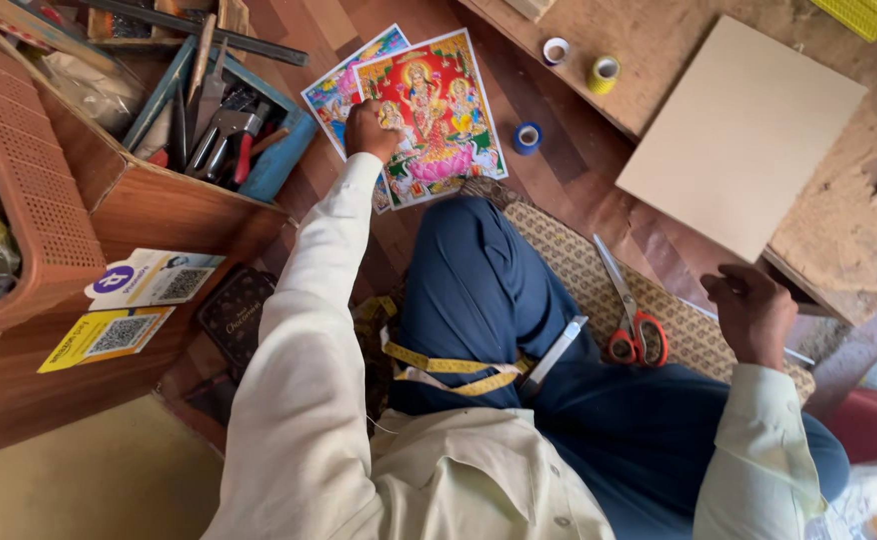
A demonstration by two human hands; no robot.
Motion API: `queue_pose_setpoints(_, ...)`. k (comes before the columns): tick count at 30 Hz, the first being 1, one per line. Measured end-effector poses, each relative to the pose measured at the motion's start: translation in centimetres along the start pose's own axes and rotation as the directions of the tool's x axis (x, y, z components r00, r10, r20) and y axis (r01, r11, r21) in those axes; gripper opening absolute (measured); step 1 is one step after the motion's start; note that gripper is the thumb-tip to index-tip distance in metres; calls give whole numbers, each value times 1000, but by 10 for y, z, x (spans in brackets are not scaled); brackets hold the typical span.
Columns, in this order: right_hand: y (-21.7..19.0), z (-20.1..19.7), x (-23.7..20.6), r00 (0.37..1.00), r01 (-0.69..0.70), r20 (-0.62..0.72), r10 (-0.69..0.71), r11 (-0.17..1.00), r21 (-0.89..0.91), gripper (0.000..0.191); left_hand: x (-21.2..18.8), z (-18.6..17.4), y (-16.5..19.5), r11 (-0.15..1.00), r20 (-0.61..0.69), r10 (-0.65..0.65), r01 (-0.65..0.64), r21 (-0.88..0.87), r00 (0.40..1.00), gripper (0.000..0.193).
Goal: The person sits on the floor and assembles decorative cards by applying yellow patterned tape to the edges. They use scissors to cut the tape and a metal ruler to press it down, handling multiple cards one at a time.
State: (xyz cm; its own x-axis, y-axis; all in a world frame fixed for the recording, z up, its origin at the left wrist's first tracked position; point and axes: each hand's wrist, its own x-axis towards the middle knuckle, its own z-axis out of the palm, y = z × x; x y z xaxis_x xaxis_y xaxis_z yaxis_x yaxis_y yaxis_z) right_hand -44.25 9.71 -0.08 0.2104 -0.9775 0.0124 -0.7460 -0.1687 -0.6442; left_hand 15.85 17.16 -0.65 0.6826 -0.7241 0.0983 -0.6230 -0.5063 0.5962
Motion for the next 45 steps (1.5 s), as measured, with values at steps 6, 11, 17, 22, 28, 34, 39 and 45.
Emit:
queue_pose_setpoints(6,16,-3,-9,998,-54,22,56,996,-70,29,35,7,-40,995,-13,79,-78,62,997,65)
queue_pose_setpoints(11,13,-2,-15,991,-122,49,125,991,-60,30,71,14,-52,987,30,124,-127,99,992,64)
queue_pose_setpoints(17,3,-1,-7,980,-182,53,191,972,-147,32,96,5,-35,966,241,-49,-16,260,969,88)
queue_pose_setpoints(22,-1,1,-1,982,-146,91,167,968,-203,33,101,6,-36,968,290,-104,30,247,951,89)
queue_pose_setpoints(28,-2,-2,0,984,-131,102,146,981,-142,32,106,22,-50,991,87,-70,60,117,994,61)
queue_pose_setpoints(34,-3,-5,3,986,-131,88,139,988,-87,33,69,-14,-7,959,-134,-139,100,-265,981,14)
queue_pose_setpoints(39,-15,-8,5,997,-59,41,63,994,-93,32,-12,-90,87,742,-677,520,-668,56,521,17)
queue_pose_setpoints(45,-29,-13,7,997,-80,3,80,977,199,44,-51,-150,194,650,-419,583,-709,-273,696,7)
